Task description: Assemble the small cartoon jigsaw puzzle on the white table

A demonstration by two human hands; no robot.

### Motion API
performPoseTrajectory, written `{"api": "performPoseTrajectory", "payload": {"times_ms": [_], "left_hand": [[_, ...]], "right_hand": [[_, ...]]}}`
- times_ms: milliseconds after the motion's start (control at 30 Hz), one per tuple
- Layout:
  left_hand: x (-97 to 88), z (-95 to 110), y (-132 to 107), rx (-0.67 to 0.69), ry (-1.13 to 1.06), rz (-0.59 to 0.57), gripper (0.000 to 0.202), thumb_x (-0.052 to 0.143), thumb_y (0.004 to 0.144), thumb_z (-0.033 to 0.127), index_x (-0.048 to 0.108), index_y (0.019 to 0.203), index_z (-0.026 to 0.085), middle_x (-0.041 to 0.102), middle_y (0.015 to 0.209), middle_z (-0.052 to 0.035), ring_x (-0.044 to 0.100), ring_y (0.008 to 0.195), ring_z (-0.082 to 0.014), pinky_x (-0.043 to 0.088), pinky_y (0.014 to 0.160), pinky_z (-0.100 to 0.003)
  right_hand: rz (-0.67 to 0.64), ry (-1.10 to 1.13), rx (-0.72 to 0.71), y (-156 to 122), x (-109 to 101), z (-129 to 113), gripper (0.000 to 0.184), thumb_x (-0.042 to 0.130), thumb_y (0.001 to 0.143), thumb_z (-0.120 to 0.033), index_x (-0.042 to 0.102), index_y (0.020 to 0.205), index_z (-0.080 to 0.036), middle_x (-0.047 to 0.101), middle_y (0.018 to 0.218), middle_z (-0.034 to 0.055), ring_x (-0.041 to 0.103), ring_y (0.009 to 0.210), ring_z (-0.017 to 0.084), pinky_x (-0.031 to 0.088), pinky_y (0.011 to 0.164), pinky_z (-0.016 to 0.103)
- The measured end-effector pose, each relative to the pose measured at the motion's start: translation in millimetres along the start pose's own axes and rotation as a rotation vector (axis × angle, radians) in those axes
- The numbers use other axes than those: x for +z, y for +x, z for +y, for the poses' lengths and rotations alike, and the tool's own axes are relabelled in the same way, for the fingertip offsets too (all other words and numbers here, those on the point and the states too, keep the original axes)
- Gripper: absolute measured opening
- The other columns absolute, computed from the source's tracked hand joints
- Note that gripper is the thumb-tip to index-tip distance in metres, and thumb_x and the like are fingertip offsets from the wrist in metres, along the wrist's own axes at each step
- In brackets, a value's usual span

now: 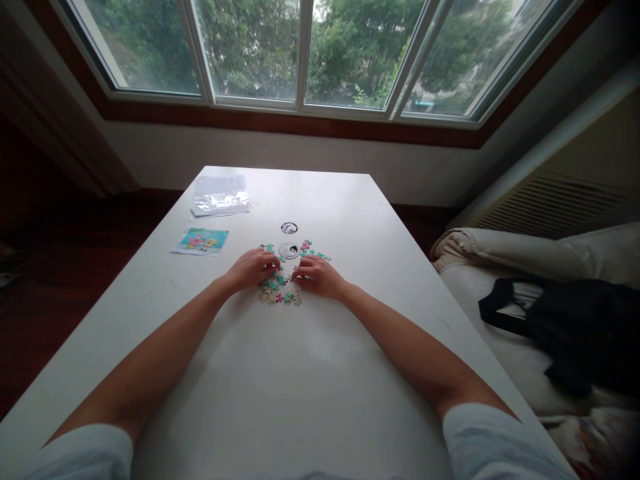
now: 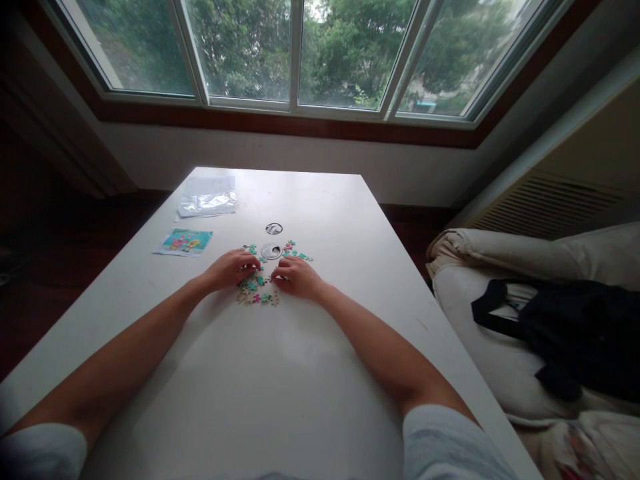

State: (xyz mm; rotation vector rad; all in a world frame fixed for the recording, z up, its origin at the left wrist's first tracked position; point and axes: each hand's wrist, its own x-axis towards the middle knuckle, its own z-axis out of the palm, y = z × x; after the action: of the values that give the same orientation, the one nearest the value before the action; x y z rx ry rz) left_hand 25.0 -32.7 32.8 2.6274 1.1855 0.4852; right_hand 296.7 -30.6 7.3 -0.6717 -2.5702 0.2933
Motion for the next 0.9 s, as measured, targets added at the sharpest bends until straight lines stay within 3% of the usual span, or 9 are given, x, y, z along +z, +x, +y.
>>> {"api": "performPoseTrajectory", "payload": {"times_ms": [200,333,467,767,900], "left_hand": [[-5.5,-2,-2,-0.038,-0.030,-0.001,0.020,0.058,0.090,0.021,0.077,0.097,0.024,0.072,0.089,-0.0037,0.063,0.084,-0.0187,0.046,0.080,-0.029],[-11.9,-3,-4,0.040,-0.077,-0.059,0.017,0.065,0.089,0.030,0.077,0.099,0.024,0.070,0.087,-0.0035,0.061,0.086,-0.0187,0.046,0.081,-0.029],[-14.6,-3,-4,0.073,-0.076,-0.087,0.020,0.069,0.087,0.036,0.076,0.101,0.024,0.070,0.092,-0.0054,0.061,0.090,-0.0198,0.045,0.082,-0.029],[-14.6,0,-2,-0.003,-0.186,-0.120,0.019,0.068,0.087,0.040,0.070,0.087,0.021,0.068,0.081,-0.0016,0.058,0.077,-0.0160,0.043,0.071,-0.026],[-14.7,1,-2,-0.007,-0.189,-0.132,0.023,0.064,0.089,0.042,0.072,0.086,0.021,0.067,0.077,-0.0007,0.057,0.073,-0.0149,0.042,0.069,-0.025]], "right_hand": [[0.061,-0.130,0.145,-3,1,6,0.017,0.059,0.099,-0.030,0.074,0.102,-0.023,0.068,0.094,0.0070,0.054,0.091,0.022,0.039,0.085,0.035],[0.071,-0.115,0.154,-5,1,8,0.015,0.060,0.096,-0.025,0.073,0.103,-0.022,0.067,0.095,0.0067,0.054,0.091,0.022,0.039,0.086,0.035],[0.052,-0.033,0.131,-5,-3,9,0.016,0.063,0.085,-0.013,0.070,0.097,-0.022,0.066,0.093,0.0051,0.055,0.092,0.022,0.039,0.088,0.035],[0.100,-0.052,0.204,-7,-2,21,0.009,0.061,0.090,-0.017,0.069,0.093,-0.021,0.066,0.089,0.0057,0.054,0.088,0.021,0.039,0.085,0.035],[0.087,-0.030,0.165,-7,-3,19,0.005,0.064,0.091,-0.022,0.068,0.093,-0.022,0.065,0.089,0.0046,0.054,0.088,0.021,0.039,0.086,0.035]]}}
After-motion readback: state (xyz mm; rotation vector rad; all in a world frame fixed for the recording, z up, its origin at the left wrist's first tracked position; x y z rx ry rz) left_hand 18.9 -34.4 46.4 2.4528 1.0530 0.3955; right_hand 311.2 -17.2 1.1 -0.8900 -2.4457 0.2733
